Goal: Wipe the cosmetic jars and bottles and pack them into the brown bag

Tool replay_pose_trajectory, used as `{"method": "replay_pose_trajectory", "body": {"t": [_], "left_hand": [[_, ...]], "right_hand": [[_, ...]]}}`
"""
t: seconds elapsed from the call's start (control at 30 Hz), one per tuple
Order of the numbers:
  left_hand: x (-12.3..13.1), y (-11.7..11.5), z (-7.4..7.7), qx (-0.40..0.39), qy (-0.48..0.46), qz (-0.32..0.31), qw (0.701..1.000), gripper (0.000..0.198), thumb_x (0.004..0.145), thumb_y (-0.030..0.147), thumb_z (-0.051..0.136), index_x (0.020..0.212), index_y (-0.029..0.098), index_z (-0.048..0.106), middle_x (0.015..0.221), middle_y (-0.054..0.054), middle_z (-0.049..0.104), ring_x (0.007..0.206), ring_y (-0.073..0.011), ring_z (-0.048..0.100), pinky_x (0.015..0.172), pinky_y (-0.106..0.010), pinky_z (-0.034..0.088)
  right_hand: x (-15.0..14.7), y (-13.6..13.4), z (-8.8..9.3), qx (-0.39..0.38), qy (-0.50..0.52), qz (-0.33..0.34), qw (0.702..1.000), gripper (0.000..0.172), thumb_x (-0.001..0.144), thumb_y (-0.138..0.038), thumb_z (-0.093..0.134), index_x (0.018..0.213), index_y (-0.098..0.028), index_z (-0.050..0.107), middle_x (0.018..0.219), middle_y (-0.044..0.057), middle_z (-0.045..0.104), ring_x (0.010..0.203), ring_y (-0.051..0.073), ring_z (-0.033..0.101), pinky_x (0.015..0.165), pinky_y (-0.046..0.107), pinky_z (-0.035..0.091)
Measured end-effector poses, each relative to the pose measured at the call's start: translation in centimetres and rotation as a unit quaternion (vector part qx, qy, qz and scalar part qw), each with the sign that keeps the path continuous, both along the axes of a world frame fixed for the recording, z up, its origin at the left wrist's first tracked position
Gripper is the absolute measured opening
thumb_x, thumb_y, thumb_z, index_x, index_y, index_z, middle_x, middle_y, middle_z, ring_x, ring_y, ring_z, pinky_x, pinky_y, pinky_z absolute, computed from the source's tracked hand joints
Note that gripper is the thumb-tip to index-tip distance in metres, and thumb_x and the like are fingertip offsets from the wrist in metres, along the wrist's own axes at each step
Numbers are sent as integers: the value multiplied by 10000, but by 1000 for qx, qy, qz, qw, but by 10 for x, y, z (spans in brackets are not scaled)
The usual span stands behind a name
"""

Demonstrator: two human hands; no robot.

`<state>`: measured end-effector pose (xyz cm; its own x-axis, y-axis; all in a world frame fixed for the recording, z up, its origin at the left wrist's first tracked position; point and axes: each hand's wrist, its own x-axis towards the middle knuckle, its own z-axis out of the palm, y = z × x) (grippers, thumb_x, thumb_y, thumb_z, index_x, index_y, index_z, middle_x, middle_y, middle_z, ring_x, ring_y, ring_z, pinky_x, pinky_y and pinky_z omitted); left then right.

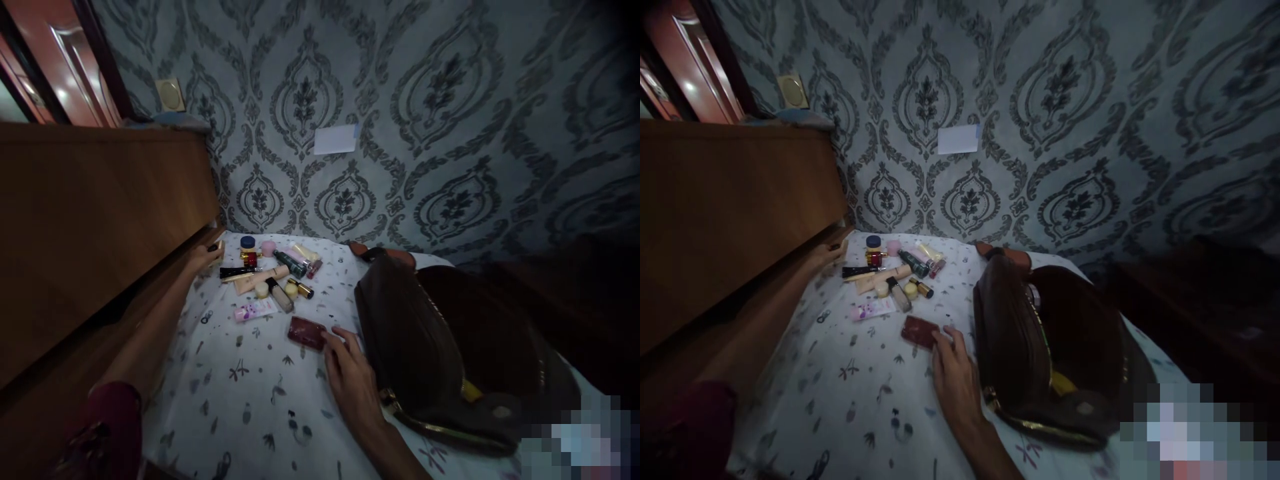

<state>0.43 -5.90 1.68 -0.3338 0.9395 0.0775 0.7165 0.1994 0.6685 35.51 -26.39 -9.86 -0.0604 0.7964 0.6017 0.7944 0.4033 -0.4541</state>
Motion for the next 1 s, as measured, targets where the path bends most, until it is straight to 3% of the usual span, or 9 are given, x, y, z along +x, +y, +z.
{"method": "replay_pose_trajectory", "body": {"t": [0.17, 0.23, 0.4, 0.47, 0.6, 0.73, 0.8, 0.9, 1.0], "left_hand": [[35, -81, -3, 29, 12, -144, 989, 597, 646, 470, 736, 1146, 159, 638, 1091, -55, 707, 1032, -264, 625, 832, -294, 488], [58, -127, -14, 40, 63, -283, 956, 573, 694, 462, 707, 1203, 217, 609, 1195, -45, 666, 1086, -265, 604, 902, -320, 475], [101, -212, -45, 55, 191, -439, 876, 753, 759, 423, 672, 1417, 200, 379, 1257, -130, 585, 1171, -317, 551, 910, -407, 499], [105, -225, -57, 49, 171, -460, 870, 779, 801, 434, 657, 1453, 203, 300, 1292, -146, 545, 1202, -319, 528, 926, -425, 504], [95, -237, -77, 52, 77, -439, 894, 663, 919, 454, 536, 1464, 238, 224, 1362, -147, 463, 1261, -280, 489, 1020, -439, 473], [87, -248, -95, 93, 79, -406, 905, 473, 996, 321, 372, 1454, 249, 282, 1432, -135, 399, 1350, -251, 404, 1111, -446, 403], [87, -252, -103, 127, 106, -375, 912, 451, 993, 296, 377, 1439, 252, 330, 1417, -131, 400, 1322, -251, 427, 1072, -437, 442], [89, -251, -105, 156, 129, -329, 922, 389, 990, 283, 401, 1378, 265, 423, 1240, -91, 496, 1126, -205, 548, 933, -373, 525], [92, -244, -95, 198, 112, -358, 906, 315, 989, 233, 412, 1289, 253, 507, 1069, -55, 560, 981, -168, 587, 854, -324, 539]], "right_hand": [[-16, -12, 13, -46, 125, 145, 980, 228, 938, -255, 486, 1074, -216, 664, 1031, 96, 675, 905, 215, 670, 812, 353, 570], [-24, -16, 18, -105, 171, 184, 962, 238, 916, -312, 547, 1106, -216, 651, 1040, 92, 676, 891, 215, 655, 794, 360, 561], [-39, -15, 13, -281, 288, 293, 867, 672, 746, -422, 745, 1338, -200, 517, 1139, 90, 634, 808, 172, 632, 719, 316, 540], [-40, -14, 6, -318, 319, 302, 840, 717, 722, -413, 760, 1356, -200, 500, 1123, 86, 632, 800, 169, 632, 708, 312, 530], [-38, -15, -1, -334, 344, 271, 835, 686, 722, -358, 748, 1347, -211, 506, 1056, 63, 626, 734, 143, 606, 672, 296, 512], [-36, -17, 3, -357, 366, 283, 812, 740, 693, -338, 774, 1359, -198, 484, 1052, 57, 613, 739, 138, 606, 683, 296, 514], [-36, -18, 5, -367, 368, 285, 805, 748, 683, -338, 784, 1356, -198, 488, 1054, 56, 609, 756, 140, 607, 690, 299, 515], [-36, -18, 5, -369, 374, 290, 800, 760, 670, -341, 800, 1355, -212, 498, 1053, 53, 605, 780, 143, 607, 713, 302, 516], [-36, -18, 2, -361, 383, 297, 797, 762, 651, -345, 816, 1341, -226, 518, 1034, 44, 608, 762, 135, 595, 688, 284, 506]]}}
